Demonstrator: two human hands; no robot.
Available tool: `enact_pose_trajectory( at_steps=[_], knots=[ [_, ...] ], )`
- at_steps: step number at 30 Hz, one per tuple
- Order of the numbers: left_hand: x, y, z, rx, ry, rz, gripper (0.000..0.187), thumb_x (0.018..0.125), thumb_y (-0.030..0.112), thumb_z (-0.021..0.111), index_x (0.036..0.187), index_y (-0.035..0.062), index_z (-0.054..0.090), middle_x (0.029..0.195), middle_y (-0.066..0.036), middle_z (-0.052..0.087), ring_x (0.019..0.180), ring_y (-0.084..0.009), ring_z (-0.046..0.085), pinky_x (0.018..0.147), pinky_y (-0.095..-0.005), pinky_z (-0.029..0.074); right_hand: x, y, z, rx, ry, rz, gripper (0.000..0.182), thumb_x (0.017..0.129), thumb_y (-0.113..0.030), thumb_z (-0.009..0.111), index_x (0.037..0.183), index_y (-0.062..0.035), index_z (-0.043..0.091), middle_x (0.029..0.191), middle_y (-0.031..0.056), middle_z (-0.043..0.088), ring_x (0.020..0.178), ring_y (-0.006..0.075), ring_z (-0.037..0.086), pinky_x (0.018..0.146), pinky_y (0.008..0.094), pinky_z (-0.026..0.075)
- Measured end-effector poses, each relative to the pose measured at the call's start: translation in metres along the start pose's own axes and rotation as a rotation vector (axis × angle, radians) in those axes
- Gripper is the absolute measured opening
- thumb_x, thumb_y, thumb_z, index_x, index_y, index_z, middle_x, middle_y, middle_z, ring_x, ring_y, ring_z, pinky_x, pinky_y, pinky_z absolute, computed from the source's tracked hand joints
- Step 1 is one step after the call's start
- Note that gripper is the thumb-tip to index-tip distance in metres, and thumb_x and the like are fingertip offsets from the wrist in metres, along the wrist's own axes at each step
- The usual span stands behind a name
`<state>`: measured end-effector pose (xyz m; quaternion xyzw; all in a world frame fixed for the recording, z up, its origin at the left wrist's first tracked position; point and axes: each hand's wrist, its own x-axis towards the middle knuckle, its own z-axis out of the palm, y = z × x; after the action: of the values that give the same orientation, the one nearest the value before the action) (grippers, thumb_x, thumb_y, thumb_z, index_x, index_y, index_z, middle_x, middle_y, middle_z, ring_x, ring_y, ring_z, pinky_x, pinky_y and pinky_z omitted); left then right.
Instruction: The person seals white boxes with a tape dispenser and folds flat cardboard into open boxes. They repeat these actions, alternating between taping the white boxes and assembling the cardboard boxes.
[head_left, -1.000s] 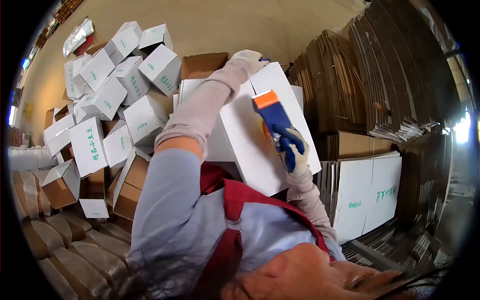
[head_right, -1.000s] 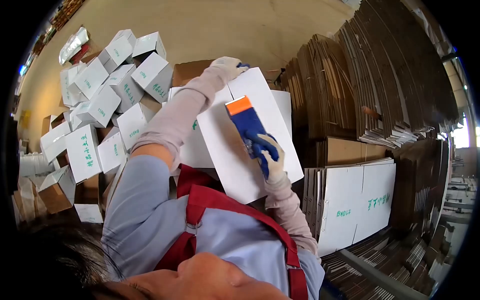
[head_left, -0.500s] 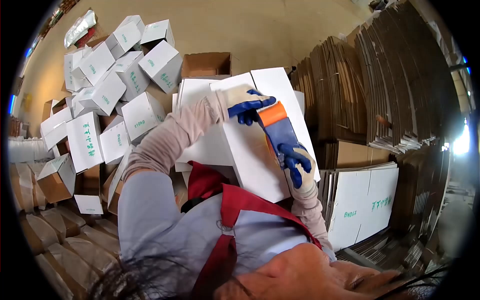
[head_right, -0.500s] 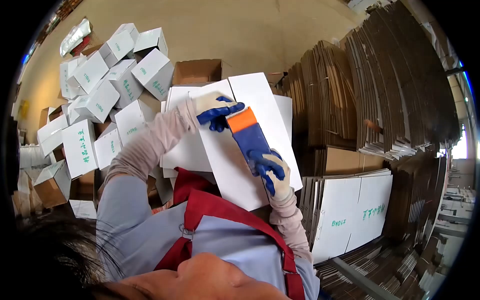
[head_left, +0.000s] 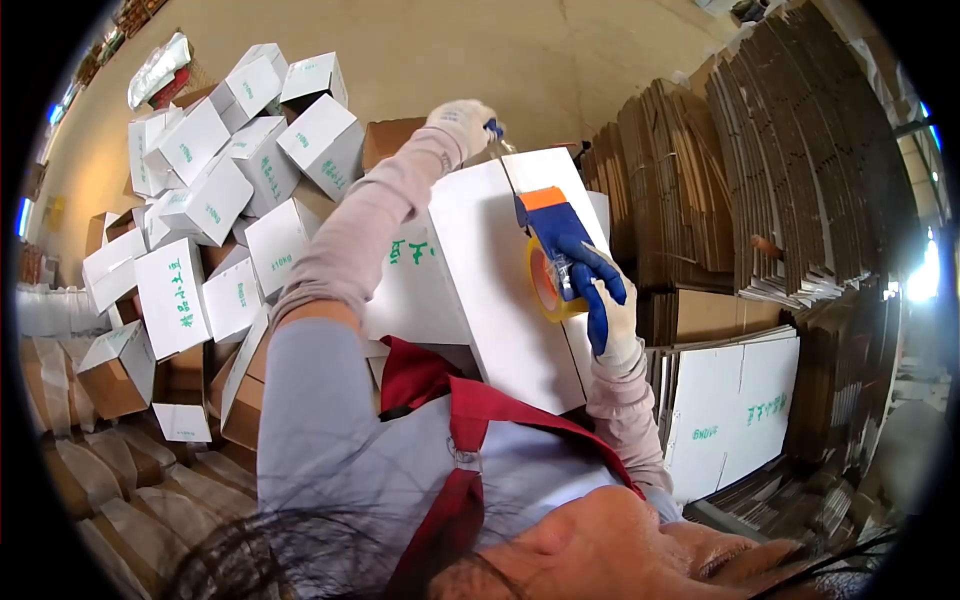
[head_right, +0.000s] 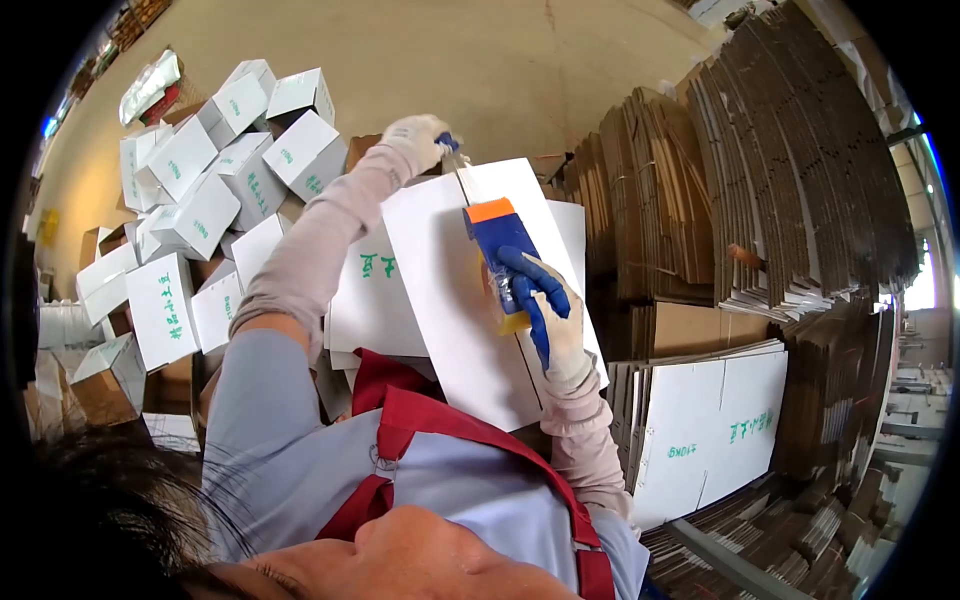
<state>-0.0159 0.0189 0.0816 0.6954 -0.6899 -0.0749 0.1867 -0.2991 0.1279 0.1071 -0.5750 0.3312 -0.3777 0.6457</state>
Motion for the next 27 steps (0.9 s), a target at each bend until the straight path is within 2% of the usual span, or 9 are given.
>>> enact_pose_trajectory(
  at_steps=[2,5,10,12,14,16,20,25,27],
  knots=[
    [0.009,-0.004,0.025,0.053,-0.497,-0.243,0.031,0.086,0.031,0.055,0.109,0.0146,0.065,0.115,-0.009,0.061,0.104,-0.0278,0.058,0.088,-0.0358,0.046,0.005,0.005,-0.001,0.018,-0.033,0.05,0.04,0.088,-0.018,0.052,0.119,0.007,0.053,0.111,0.0107,0.058,0.098,0.014,0.055,0.089,0.0251,0.041],
    [0.019,-0.028,0.044,0.21,-0.712,-0.185,0.035,0.088,0.031,0.048,0.12,0.0199,0.059,0.13,-0.007,0.052,0.115,-0.0273,0.052,0.096,-0.0381,0.042,0.004,0.001,-0.001,0.043,-0.018,0.051,0.037,0.088,-0.016,0.053,0.118,0.0058,0.054,0.108,0.009,0.059,0.096,0.0131,0.055,0.087,0.0236,0.042],
    [0.011,-0.036,0.049,0.265,-0.206,-0.199,0.043,0.091,0.034,0.038,0.129,0.0161,0.049,0.128,-0.011,0.053,0.118,-0.0314,0.049,0.099,-0.0393,0.039,0.0,0.012,0.0,0.163,-0.019,-0.01,0.035,0.087,-0.007,0.051,0.12,0.0057,0.053,0.104,0.008,0.06,0.088,0.0109,0.055,0.08,0.023,0.044],
    [0.024,0.015,0.033,-0.047,-0.293,-0.147,0.051,0.091,0.043,0.037,0.131,0.0133,0.045,0.122,-0.015,0.056,0.114,-0.0318,0.052,0.096,-0.0398,0.041,-0.005,0.015,-0.002,0.119,-0.005,-0.03,0.034,0.087,-0.008,0.051,0.119,0.0043,0.055,0.107,0.0096,0.061,0.09,0.0127,0.057,0.083,0.0245,0.044],
    [-0.006,0.059,0.051,0.125,-0.303,-0.262,0.058,0.089,0.052,0.036,0.129,0.0121,0.048,0.116,-0.018,0.059,0.11,-0.031,0.055,0.094,-0.0402,0.042,-0.029,0.011,-0.013,-0.116,-0.019,-0.053,0.031,0.084,-0.008,0.051,0.111,0.003,0.059,0.108,0.0136,0.062,0.09,0.0195,0.058,0.085,0.0283,0.044],
    [-0.008,0.051,0.067,0.165,-0.139,-0.199,0.056,0.09,0.056,0.032,0.118,0.0135,0.057,0.109,-0.017,0.062,0.103,-0.0338,0.058,0.091,-0.043,0.042,-0.098,0.005,-0.048,-0.293,-0.078,0.099,0.04,0.088,-0.026,0.056,0.113,0.0043,0.058,0.104,0.0079,0.059,0.09,0.0136,0.055,0.082,0.0245,0.043],
    [0.003,0.048,0.067,0.195,-0.23,-0.235,0.057,0.09,0.057,0.032,0.117,0.0144,0.058,0.112,-0.015,0.061,0.105,-0.0321,0.057,0.091,-0.0409,0.043,-0.253,0.002,-0.113,-0.354,-0.016,0.177,0.043,0.081,-0.037,0.056,0.099,0.0005,0.065,0.103,0.0172,0.063,0.082,0.029,0.057,0.081,0.035,0.043],
    [0.002,0.055,0.074,0.192,-0.183,-0.292,0.054,0.09,0.057,0.035,0.112,0.0159,0.062,0.114,-0.013,0.061,0.106,-0.031,0.056,0.092,-0.0401,0.043,-0.315,0.072,-0.105,-0.56,0.251,0.298,0.03,0.074,-0.007,0.058,0.103,0.0016,0.063,0.102,0.0157,0.064,0.1,0.0318,0.057,0.095,0.0364,0.039],
    [0.001,0.044,0.083,0.145,-0.171,-0.252,0.058,0.087,0.059,0.037,0.113,0.0142,0.062,0.114,-0.014,0.061,0.106,-0.0308,0.057,0.092,-0.0404,0.043,-0.287,0.089,-0.087,-0.417,0.655,0.531,0.032,0.074,-0.007,0.059,0.105,-0.0003,0.061,0.104,0.0176,0.063,0.1,0.0349,0.057,0.094,0.0361,0.041]
  ],
)
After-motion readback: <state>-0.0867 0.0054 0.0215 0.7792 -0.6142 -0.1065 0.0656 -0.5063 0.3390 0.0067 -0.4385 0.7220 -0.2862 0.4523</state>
